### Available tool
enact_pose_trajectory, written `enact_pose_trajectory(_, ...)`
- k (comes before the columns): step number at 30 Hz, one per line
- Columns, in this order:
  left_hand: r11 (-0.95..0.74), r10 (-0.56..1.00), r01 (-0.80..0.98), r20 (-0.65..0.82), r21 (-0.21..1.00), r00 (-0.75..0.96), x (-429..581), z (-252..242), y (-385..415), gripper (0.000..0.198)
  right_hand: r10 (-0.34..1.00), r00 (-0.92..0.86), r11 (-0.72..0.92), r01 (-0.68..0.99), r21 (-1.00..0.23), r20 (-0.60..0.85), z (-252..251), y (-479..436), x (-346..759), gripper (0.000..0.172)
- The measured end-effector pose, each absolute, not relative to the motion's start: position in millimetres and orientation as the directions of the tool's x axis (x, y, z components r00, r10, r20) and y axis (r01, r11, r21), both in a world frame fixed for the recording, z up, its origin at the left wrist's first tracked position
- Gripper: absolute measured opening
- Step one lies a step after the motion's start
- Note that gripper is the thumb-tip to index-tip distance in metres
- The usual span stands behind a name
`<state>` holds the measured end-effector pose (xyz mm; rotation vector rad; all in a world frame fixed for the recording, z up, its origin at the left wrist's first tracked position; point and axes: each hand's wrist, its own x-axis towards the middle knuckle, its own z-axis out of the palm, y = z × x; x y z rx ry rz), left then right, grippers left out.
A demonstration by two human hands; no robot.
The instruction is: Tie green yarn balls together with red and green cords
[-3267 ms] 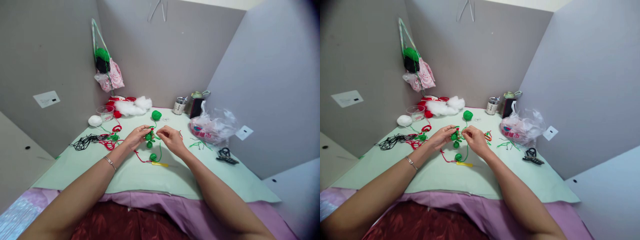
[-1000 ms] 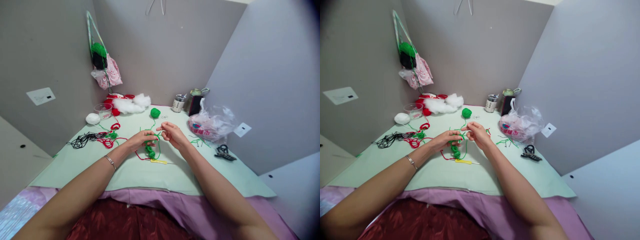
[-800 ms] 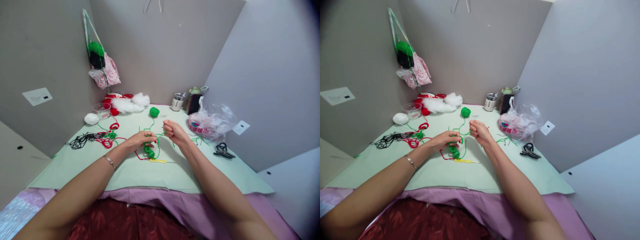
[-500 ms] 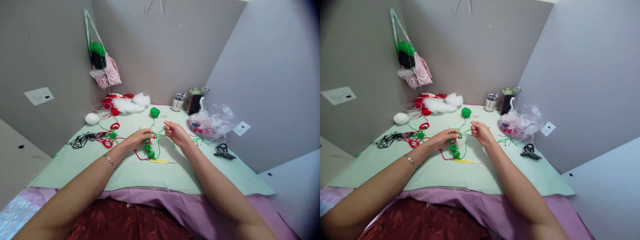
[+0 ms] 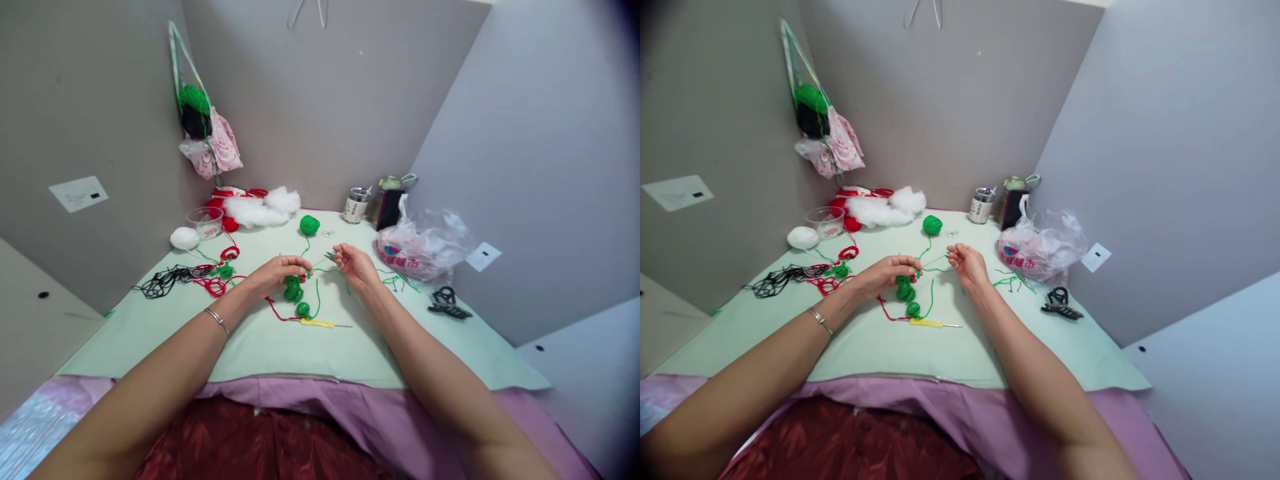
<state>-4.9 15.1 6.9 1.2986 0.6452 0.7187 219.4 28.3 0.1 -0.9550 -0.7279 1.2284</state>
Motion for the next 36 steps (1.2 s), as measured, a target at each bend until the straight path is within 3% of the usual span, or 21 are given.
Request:
enact_pose_trajectory(6,0.182,0.821,-0.202,-0.036,0.962,0.570,-15.5,16.6,21.2,0.026,0.970,0.244,0.076,-0.352,-0.933,-0.013,2.7,33.4,233.4,0.008)
enact_pose_trajectory(8,0.177,0.834,-0.248,-0.012,0.953,0.551,-19.8,20.0,24.0,0.024,0.986,0.166,0.057,-0.196,-0.979,0.024,1.8,32.1,230.7,0.008)
enact_pose_trajectory(11,0.141,0.848,-0.303,0.043,0.942,0.528,-25.9,21.6,29.3,0.022,0.996,-0.044,0.080,0.178,-0.981,0.073,-1.0,28.2,222.3,0.012)
enact_pose_trajectory(13,0.136,0.859,-0.326,0.053,0.936,0.508,-29.4,20.6,33.0,0.023,0.988,-0.104,0.150,0.429,-0.891,0.116,-2.0,26.2,219.5,0.017)
enact_pose_trajectory(17,0.138,0.889,-0.342,0.036,0.929,0.456,-33.0,18.1,37.1,0.028,0.964,-0.007,0.151,0.838,-0.525,0.266,-0.1,28.1,230.9,0.024)
enact_pose_trajectory(21,0.105,0.907,-0.270,0.020,0.957,0.421,-30.2,17.9,34.4,0.036,0.962,0.056,0.019,0.964,-0.267,0.269,0.2,32.3,249.2,0.028)
enact_pose_trajectory(25,0.061,0.922,-0.201,0.022,0.978,0.386,-23.2,17.2,29.6,0.038,0.981,-0.067,0.093,0.986,-0.140,0.184,-5.8,33.8,252.1,0.026)
enact_pose_trajectory(30,0.030,0.923,-0.166,0.036,0.986,0.383,-16.7,14.5,27.3,0.041,0.974,-0.023,0.066,0.980,-0.188,0.224,-6.9,39.3,245.7,0.031)
enact_pose_trajectory(36,-0.031,0.923,-0.182,0.098,0.983,0.371,-16.7,11.1,29.8,0.048,0.961,-0.012,0.167,0.823,-0.543,0.278,9.5,35.0,239.4,0.035)
